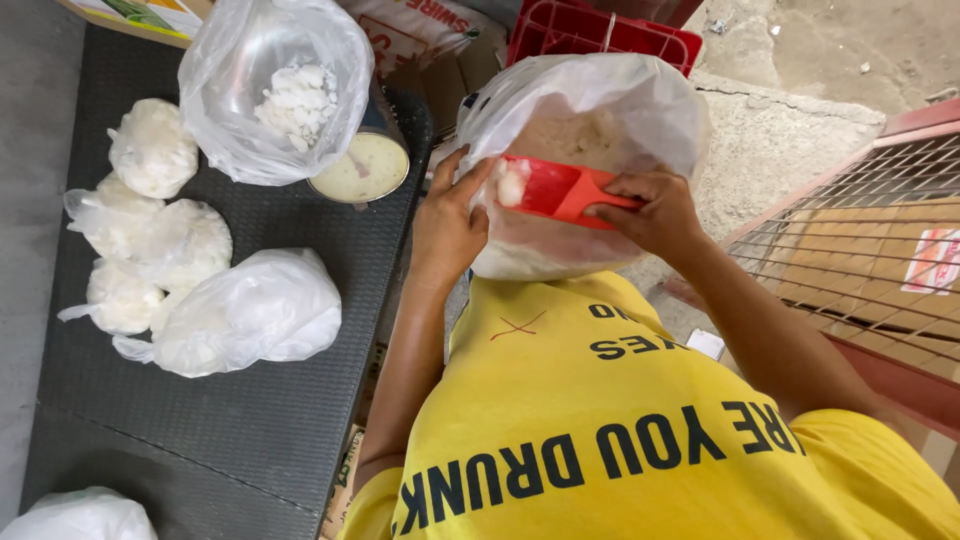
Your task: Scooping salt from a large sack into individual plastic bags and tying them.
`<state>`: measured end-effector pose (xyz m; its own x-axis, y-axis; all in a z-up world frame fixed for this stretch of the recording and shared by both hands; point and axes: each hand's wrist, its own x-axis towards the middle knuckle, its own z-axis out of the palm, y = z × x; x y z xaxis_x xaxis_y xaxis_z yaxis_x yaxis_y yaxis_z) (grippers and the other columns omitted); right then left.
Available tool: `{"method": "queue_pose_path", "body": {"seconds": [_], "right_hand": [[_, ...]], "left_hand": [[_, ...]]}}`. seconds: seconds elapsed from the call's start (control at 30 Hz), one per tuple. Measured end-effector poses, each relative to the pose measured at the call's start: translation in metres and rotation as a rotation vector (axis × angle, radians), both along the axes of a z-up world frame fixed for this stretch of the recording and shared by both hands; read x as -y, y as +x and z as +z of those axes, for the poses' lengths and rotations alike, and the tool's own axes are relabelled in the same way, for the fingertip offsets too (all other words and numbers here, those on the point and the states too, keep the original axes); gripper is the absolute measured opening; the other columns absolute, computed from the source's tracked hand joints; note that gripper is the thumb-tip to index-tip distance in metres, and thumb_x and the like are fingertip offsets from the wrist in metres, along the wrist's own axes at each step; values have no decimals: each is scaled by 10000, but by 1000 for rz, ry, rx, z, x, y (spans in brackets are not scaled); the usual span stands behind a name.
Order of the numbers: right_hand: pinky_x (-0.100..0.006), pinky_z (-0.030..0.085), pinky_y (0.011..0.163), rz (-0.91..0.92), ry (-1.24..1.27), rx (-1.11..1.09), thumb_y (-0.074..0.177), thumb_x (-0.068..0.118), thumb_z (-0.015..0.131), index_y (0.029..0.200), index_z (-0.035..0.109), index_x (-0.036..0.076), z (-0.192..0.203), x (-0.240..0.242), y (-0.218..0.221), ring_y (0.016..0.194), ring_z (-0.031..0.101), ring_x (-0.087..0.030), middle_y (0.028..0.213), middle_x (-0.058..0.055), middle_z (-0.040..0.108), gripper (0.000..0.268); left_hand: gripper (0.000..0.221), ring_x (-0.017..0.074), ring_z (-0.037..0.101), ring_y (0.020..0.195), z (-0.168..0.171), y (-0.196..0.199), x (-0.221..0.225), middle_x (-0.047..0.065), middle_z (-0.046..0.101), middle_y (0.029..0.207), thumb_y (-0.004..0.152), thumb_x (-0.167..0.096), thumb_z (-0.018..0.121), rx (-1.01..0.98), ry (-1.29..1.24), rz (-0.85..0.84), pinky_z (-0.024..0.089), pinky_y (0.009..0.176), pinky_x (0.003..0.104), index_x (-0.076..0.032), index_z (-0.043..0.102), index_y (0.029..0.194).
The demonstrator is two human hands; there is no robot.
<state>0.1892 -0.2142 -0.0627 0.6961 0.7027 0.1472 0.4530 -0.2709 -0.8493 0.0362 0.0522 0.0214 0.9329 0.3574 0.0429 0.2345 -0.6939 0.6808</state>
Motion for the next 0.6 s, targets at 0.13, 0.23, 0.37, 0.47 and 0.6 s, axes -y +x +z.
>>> {"method": "queue_pose_path", "body": {"seconds": [0.13,0.23,0.37,0.47,0.6], "right_hand": [[-348,543,756,-80,-35,-5,787,187,929,943,768,44,22,13,-1,726,669,-200,851,-79,754,265],[-361,529,766,-92,-92,66,767,186,942,944,778,40,53,22,1,752,631,-224,863,-88,760,282],[-320,527,725,-89,-97,89,771,158,936,979,759,32,83,33,9,777,632,-192,896,-104,733,301],[-284,520,702,-88,-50,-12,807,127,913,1023,754,26,104,37,15,792,624,-112,911,-79,716,286],[-248,527,719,-62,28,-64,842,115,892,1042,749,26,145,1,28,822,620,-43,930,-28,720,261]], "left_hand": [[574,372,631,1240,2,0,-2,166,529,1508,802,-2,682,62,66,-35,556,969,415,-139,660,1359],[521,373,624,1257,13,0,-3,164,546,1480,844,-40,704,119,84,-40,548,1002,420,-162,683,1351],[416,348,648,1217,33,0,-6,164,604,1413,879,-68,700,147,76,23,555,957,411,-198,740,1272],[372,273,722,1033,46,-5,-12,112,661,1395,902,-71,674,78,-34,108,574,915,383,-222,748,1234],[387,292,714,1087,49,-17,-33,120,681,1368,894,-41,678,240,-58,175,576,928,383,-186,730,1250]]}}
